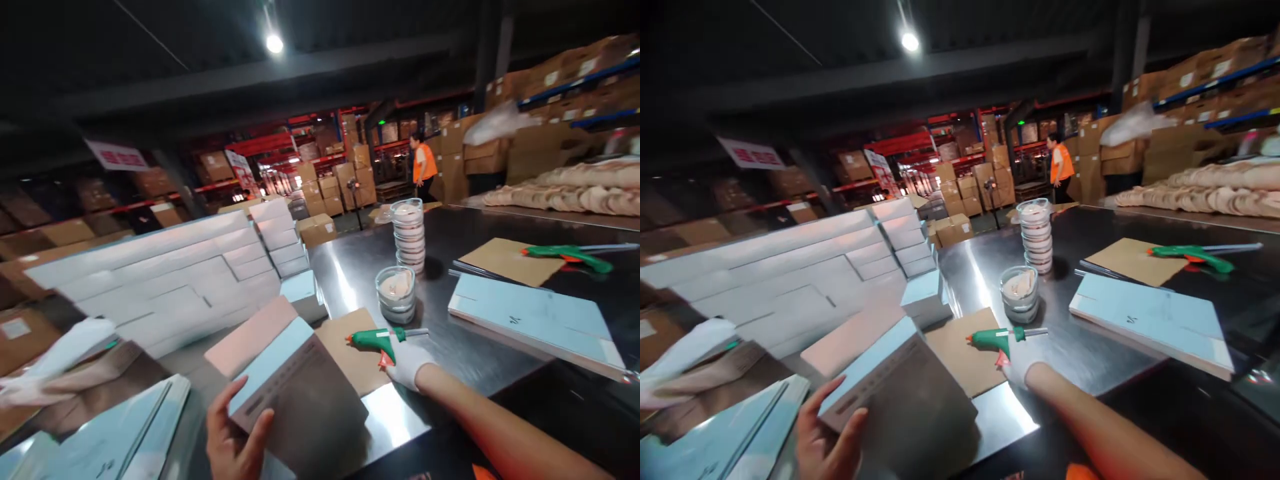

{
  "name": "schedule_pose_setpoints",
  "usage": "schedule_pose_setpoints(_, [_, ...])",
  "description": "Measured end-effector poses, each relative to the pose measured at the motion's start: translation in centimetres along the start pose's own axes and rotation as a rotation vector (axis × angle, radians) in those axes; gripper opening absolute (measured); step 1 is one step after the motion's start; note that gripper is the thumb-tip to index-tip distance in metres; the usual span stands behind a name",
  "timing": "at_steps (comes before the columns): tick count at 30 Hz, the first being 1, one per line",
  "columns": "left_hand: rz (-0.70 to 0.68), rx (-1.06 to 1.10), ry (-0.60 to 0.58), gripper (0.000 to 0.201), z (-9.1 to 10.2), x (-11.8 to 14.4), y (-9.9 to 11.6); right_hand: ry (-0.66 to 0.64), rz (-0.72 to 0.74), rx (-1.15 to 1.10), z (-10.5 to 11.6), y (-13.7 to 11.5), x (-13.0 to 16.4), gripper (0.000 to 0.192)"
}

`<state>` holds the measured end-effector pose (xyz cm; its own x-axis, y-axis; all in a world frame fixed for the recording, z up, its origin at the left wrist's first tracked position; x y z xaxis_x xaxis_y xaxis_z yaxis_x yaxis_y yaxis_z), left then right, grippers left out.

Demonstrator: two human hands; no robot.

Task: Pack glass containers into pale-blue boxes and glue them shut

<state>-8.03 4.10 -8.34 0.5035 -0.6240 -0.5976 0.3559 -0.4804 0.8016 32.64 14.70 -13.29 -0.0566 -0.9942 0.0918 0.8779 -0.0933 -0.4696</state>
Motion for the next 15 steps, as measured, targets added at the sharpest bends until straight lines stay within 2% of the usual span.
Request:
schedule_pose_setpoints(3, [0.13, 0.162, -0.011, 0.072, -1.5, 0.4, 0.2, -0.015, -0.029, -0.105, -1.0, 1.8, -0.4, 0.067])
schedule_pose_setpoints(6, [0.273, 0.331, -0.055, 0.072, -3.1, 1.0, 0.4, 0.032, -0.005, -0.281, -0.6, 2.6, -0.1, 0.072])
schedule_pose_setpoints(8, [0.367, 0.417, -0.083, 0.072, -4.1, 1.1, 0.4, 0.202, 0.044, -0.435, 1.2, 3.0, 0.9, 0.072])
schedule_pose_setpoints(10, [0.446, 0.467, -0.119, 0.075, -5.1, 0.9, 0.5, 0.445, 0.118, -0.565, 4.0, 3.1, 2.8, 0.066])
schedule_pose_setpoints(12, [0.472, 0.485, -0.162, 0.077, -5.9, 0.5, 0.8, 0.561, 0.239, -0.617, 6.2, 1.9, 4.6, 0.052])
schedule_pose_setpoints(15, [0.358, 0.46, -0.206, 0.071, -6.8, -0.4, 2.0, 0.472, 0.454, -0.658, 7.8, -2.0, 5.9, 0.032])
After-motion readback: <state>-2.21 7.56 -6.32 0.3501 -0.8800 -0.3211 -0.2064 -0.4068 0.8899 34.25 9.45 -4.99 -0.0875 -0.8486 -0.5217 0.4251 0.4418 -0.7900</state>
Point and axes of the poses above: each hand's wrist, its own x-axis away from the middle knuckle, its own z-axis out of the back of the hand, y = z × x, the point moved 10 cm from there along -x, towards the middle knuckle, and after that the axes turned 2 degrees about x, right-handed, at the moved point
